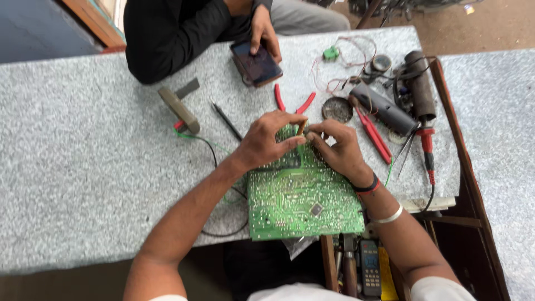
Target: The person works on a green circuit board at a repair bench, holding the board steady while using a soldering iron on its components. They pick up and position small electronic parts, press them onto the board, and touch the soldering iron to the joints, occasionally reaching across the cluttered workbench.
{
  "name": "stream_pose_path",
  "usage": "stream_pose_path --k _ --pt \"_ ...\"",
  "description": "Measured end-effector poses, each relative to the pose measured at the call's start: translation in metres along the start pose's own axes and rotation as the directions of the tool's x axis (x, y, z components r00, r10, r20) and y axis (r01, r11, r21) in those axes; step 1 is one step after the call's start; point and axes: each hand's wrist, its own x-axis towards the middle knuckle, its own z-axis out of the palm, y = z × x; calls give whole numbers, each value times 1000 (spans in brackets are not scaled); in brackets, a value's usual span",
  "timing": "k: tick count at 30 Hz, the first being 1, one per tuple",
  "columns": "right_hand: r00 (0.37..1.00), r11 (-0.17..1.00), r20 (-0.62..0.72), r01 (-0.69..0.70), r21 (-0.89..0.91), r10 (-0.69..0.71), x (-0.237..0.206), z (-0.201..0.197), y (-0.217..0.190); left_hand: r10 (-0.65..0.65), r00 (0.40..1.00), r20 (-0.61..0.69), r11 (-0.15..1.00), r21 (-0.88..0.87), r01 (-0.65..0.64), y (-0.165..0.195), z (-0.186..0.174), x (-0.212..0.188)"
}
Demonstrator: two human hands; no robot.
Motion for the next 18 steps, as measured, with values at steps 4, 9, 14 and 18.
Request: stream_pose_path --k 4,9,14,18 --pt "1000 1000 1 -10 7 10 -2 1 0 40 999 -29 999 -23 -40 4 -2 1" --pt "1000 1000 9 -7 -10 7 -3 0 -2 -2 1000 -22 999 -34 1 5 -2 1" --pt "1000 1000 22 -18 14 18 -1 0 -5 -42 999 -4 999 -20 42 5 -1 0" --pt "999 999 10 -36 11 35 -3 0 -6 -30 1000 -10 999 -44 29 5 0 2"
